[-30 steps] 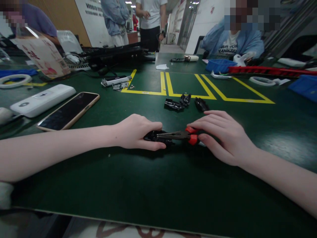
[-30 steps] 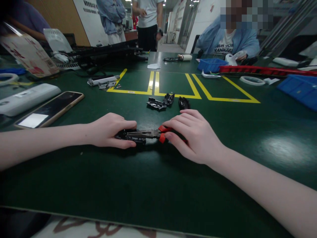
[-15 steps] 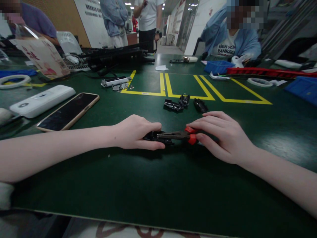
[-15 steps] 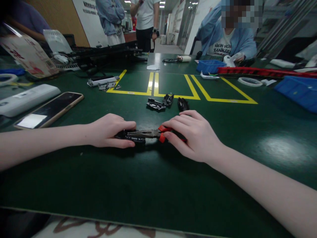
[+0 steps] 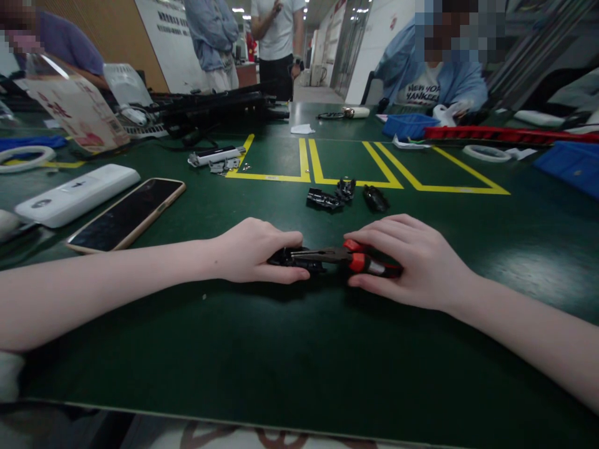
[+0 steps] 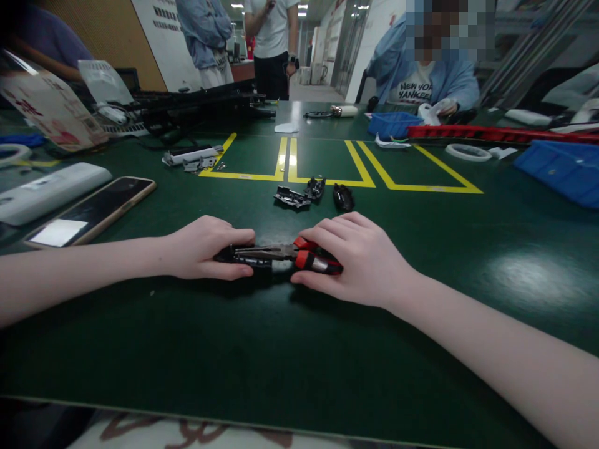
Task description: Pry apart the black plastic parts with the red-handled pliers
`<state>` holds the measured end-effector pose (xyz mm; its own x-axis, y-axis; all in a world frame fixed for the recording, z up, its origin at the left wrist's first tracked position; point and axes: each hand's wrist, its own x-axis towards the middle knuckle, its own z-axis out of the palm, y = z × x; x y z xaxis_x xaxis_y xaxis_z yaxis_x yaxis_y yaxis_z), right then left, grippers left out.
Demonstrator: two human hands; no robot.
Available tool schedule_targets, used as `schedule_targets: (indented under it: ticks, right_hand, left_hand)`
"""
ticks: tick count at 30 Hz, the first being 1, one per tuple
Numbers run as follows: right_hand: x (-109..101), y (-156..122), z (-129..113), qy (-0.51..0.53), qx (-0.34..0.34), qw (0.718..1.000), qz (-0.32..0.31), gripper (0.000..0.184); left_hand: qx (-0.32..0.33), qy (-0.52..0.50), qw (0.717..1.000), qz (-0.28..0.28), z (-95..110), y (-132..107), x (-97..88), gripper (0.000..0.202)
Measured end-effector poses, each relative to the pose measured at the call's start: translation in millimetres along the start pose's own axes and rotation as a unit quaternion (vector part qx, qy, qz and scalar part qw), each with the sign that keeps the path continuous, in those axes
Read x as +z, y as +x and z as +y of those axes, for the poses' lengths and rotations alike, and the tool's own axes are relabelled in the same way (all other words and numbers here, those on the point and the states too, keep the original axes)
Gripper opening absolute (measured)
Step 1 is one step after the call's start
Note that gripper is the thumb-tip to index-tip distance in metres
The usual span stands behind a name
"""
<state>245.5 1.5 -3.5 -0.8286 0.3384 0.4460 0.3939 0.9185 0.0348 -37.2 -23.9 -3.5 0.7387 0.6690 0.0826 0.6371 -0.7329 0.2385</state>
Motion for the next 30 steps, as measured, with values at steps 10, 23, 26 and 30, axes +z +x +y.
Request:
schedule_targets:
  ticks: [10,23,26,30]
  right_hand:
    - [-6.7,-0.7,-2.2,-0.158,-0.042,0.986,0.000,0.036]
    - [-3.6,-4.0,-2.1,-0.165,-0.027,0.986,0.006,0.048]
    - [-2.6,-3.0,-3.3,-0.156,-0.022,0.987,-0.007,0.055]
    - [-1.0,-0.2,-5.3,-0.127,-0.014,0.992,-0.014,0.060]
  left_hand:
    - [-0.004,0.008,1.000,0.000,1.3,-0.6,0.6,0.044]
    - [0.007,-0.003,1.000,0.007,-0.1,-0.1,0.5,0.045]
    - [0.007,-0.004,1.000,0.008,0.0,0.2,1.2,0.044]
    - [0.005,0.001,1.000,0.015,0.0,0.3,2.1,0.043]
